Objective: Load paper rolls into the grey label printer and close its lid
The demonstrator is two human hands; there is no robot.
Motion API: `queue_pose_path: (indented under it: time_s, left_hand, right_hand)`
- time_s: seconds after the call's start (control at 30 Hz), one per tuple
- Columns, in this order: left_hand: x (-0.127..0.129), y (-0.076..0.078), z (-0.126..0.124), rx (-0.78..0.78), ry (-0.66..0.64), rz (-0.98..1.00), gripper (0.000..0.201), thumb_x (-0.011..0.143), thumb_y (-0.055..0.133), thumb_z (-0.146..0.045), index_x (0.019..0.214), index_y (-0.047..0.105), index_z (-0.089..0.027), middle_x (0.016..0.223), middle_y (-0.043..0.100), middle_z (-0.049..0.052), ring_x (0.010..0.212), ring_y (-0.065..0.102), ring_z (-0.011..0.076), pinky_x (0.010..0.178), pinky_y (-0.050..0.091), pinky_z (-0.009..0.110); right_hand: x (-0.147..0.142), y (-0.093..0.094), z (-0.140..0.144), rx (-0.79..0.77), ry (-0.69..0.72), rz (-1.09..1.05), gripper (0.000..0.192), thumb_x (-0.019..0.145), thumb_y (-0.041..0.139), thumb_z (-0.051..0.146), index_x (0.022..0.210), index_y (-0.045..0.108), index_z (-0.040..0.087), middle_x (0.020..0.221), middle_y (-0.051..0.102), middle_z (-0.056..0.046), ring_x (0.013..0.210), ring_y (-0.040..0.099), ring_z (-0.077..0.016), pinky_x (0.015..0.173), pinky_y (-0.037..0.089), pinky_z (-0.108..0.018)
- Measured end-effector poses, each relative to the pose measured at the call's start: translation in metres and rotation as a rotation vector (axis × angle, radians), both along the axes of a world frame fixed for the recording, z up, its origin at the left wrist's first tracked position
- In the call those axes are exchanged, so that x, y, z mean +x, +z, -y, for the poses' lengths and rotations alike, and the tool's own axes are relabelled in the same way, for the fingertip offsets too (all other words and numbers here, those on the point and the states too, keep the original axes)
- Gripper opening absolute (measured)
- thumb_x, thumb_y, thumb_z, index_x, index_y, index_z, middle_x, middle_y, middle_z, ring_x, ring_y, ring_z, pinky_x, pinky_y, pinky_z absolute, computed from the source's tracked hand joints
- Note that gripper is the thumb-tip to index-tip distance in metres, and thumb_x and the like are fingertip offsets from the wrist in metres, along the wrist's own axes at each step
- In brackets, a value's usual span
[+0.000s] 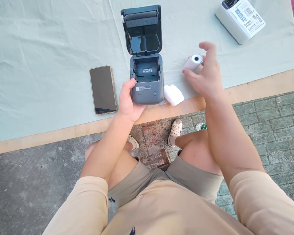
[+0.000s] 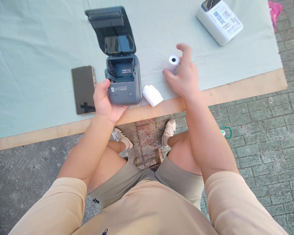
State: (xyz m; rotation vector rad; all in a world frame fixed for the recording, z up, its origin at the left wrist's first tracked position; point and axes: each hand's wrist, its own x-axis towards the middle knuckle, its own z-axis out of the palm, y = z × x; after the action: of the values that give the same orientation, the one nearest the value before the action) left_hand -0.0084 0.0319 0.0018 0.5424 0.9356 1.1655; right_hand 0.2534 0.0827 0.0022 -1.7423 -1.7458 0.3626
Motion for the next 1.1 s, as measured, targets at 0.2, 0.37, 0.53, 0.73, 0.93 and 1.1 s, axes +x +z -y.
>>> queue_pose_path:
  time_s: [0.2, 0.37, 0.53, 0.73, 0.93, 1.1]
  left_hand:
    - [0.001, 0.000, 0.000, 0.031, -0.022, -0.017, 0.054, 0.088, 0.066, -0.075, 0.108, 0.070, -0.025, 0.109, 0.080, 0.011, 0.136, 0.073, 0.0406, 0.105, 0.066, 0.055]
    - [0.002, 0.001, 0.002, 0.031, 0.007, -0.030, 0.055, 0.091, 0.061, -0.075, 0.111, 0.071, -0.025, 0.111, 0.079, 0.011, 0.138, 0.071, 0.0399, 0.106, 0.065, 0.054]
    - [0.001, 0.000, 0.001, 0.014, 0.000, -0.007, 0.058, 0.092, 0.060, -0.080, 0.108, 0.072, -0.025, 0.105, 0.080, 0.010, 0.128, 0.076, 0.0369, 0.097, 0.067, 0.048]
    - [0.000, -0.004, 0.000, 0.018, -0.007, 0.011, 0.053, 0.091, 0.064, -0.076, 0.107, 0.072, -0.026, 0.108, 0.083, 0.009, 0.129, 0.076, 0.0356, 0.097, 0.068, 0.045]
    - [0.000, -0.005, 0.002, 0.020, 0.031, 0.059, 0.039, 0.092, 0.069, -0.061, 0.107, 0.073, -0.026, 0.105, 0.085, 0.005, 0.124, 0.079, 0.0322, 0.100, 0.068, 0.043]
    - [0.001, -0.003, 0.007, 0.016, 0.051, 0.104, 0.035, 0.090, 0.072, -0.056, 0.105, 0.073, -0.025, 0.107, 0.085, 0.005, 0.121, 0.081, 0.0313, 0.099, 0.068, 0.042]
  right_hand:
    - [-0.018, 0.039, 0.051, 0.401, 0.129, 0.076, 0.037, 0.093, 0.060, 0.047, 0.124, 0.056, 0.029, 0.121, 0.069, -0.017, 0.111, 0.066, -0.0382, 0.098, 0.053, -0.056]
    - [-0.045, 0.036, 0.067, 0.093, 0.370, 0.321, 0.012, 0.096, 0.066, 0.038, 0.106, 0.068, 0.030, 0.120, 0.070, -0.012, 0.104, 0.064, -0.0350, 0.093, 0.052, -0.054]
    - [-0.046, 0.019, 0.057, 0.039, 0.319, 0.347, 0.022, 0.103, 0.053, 0.028, 0.108, 0.074, 0.029, 0.124, 0.072, -0.013, 0.109, 0.065, -0.0374, 0.094, 0.049, -0.056]
    - [-0.049, 0.016, 0.056, -0.021, 0.373, 0.365, 0.035, 0.095, 0.062, 0.031, 0.128, 0.073, 0.027, 0.119, 0.078, -0.014, 0.107, 0.070, -0.0401, 0.090, 0.054, -0.055]
    - [-0.034, 0.016, 0.045, 0.026, 0.256, 0.008, 0.048, 0.095, 0.066, 0.033, 0.143, 0.058, 0.031, 0.123, 0.080, -0.010, 0.108, 0.076, -0.0332, 0.092, 0.061, -0.050]
    - [-0.021, 0.029, 0.043, 0.201, 0.284, -0.168, 0.036, 0.097, 0.075, 0.047, 0.130, 0.067, 0.035, 0.127, 0.077, -0.006, 0.128, 0.069, -0.0334, 0.111, 0.059, -0.058]
